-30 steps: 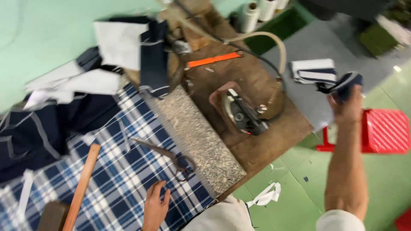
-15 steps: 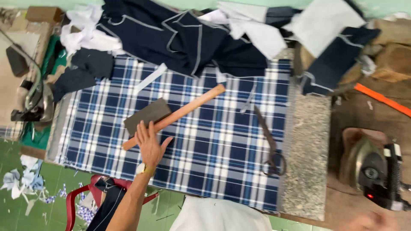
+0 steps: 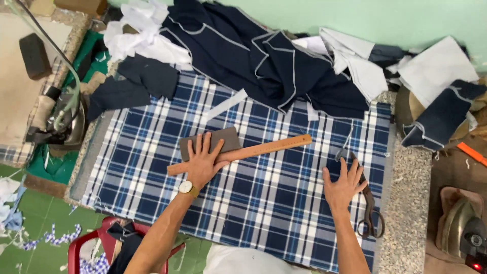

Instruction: The person cuts a piece of dark fabric using shears, then irons the cut fabric on a plaid-covered table. They also iron a long strip of dark fabric, using a wooden block to press the material while ironing.

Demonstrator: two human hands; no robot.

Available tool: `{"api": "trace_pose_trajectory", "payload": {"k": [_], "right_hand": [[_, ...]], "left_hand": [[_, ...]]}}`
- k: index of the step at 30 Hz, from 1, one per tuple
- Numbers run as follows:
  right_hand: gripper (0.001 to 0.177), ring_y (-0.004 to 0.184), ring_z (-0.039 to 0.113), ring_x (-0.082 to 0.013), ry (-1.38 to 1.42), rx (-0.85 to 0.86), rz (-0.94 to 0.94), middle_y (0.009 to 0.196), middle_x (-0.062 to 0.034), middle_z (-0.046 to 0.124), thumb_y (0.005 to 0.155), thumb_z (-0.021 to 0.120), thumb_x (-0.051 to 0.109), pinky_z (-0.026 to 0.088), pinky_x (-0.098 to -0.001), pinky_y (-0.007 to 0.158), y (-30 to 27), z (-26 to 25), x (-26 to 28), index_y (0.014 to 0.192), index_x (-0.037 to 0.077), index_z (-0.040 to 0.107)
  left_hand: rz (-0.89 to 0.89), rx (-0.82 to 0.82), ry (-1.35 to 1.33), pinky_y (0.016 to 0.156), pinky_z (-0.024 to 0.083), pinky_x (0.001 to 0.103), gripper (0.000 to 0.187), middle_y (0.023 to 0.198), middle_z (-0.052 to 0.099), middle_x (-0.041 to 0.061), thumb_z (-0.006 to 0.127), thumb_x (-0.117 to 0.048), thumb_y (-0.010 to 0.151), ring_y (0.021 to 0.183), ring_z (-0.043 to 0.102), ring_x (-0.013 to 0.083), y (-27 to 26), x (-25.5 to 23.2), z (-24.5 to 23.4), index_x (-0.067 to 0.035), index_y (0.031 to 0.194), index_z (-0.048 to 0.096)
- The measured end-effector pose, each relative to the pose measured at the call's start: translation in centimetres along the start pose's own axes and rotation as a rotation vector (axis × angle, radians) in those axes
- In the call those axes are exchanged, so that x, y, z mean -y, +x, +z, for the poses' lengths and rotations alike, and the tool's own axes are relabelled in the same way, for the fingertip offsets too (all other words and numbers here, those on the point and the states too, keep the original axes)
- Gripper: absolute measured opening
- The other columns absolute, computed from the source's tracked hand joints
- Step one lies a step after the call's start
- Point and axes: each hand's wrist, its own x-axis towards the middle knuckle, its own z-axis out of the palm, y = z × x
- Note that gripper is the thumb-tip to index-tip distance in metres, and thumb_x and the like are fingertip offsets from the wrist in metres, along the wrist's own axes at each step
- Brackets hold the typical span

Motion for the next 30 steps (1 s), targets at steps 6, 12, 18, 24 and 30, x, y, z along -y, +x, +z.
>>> {"api": "trace_pose_trajectory", "payload": {"k": [6,12,18,24,30], "right_hand": [[0.046,0.152,0.032,-0.0474,-0.232,-0.093,-0.036,0.163,-0.0276,0.042,0.111,0.059,0.045,0.014,-0.0747,0.110,2.3,2.7,-3.5,0.143,0.012,0.064],[0.031,0.147,0.037,-0.0520,-0.184,-0.123,-0.025,0.160,-0.0279,0.043,0.112,0.061,0.029,0.022,-0.0771,0.106,5.3,3.6,-6.2,0.138,0.013,0.067],[0.032,0.151,0.032,-0.0484,-0.035,-0.067,0.011,0.161,-0.0261,0.042,0.106,0.055,0.014,0.019,-0.0671,0.114,8.7,2.9,-7.1,0.136,0.012,0.065],[0.049,0.145,0.045,-0.0317,-0.217,-0.215,-0.210,0.152,-0.0159,0.053,0.097,0.068,0.032,0.026,-0.0504,0.112,10.8,3.9,-6.0,0.142,0.016,0.060],[0.019,0.122,0.060,-0.0133,-0.413,-0.152,-0.259,0.130,0.0074,0.064,0.096,0.074,0.034,0.034,-0.0377,0.107,10.8,5.1,-7.4,0.115,0.032,0.072]], "left_hand": [[-0.017,0.091,0.035,0.118,0.015,0.071,0.079,0.164,0.037,0.019,0.060,-0.071,0.083,0.153,0.028,0.0453,0.8,7.9,-2.4,-0.034,0.152,0.049],[-0.071,0.227,0.126,0.123,0.018,0.067,0.082,0.166,0.037,0.012,0.049,-0.080,0.084,0.156,0.028,0.0382,2.4,17.7,-2.5,-0.042,0.156,0.041],[-0.026,-0.149,0.142,0.120,0.032,0.055,0.049,0.142,0.064,0.016,0.066,-0.040,0.085,0.138,0.054,0.0353,7.7,14.9,-0.2,-0.017,0.128,0.072],[-0.066,-0.133,0.064,0.103,0.040,0.042,0.048,0.097,0.075,0.006,0.057,-0.053,0.102,0.105,0.066,0.0218,13.4,10.0,6.4,-0.012,0.122,0.071],[-0.148,0.064,-0.042,0.083,0.044,0.044,0.031,0.090,0.065,0.008,0.061,-0.042,0.098,0.094,0.060,0.0282,16.3,8.6,7.9,-0.013,0.105,0.070]]}}
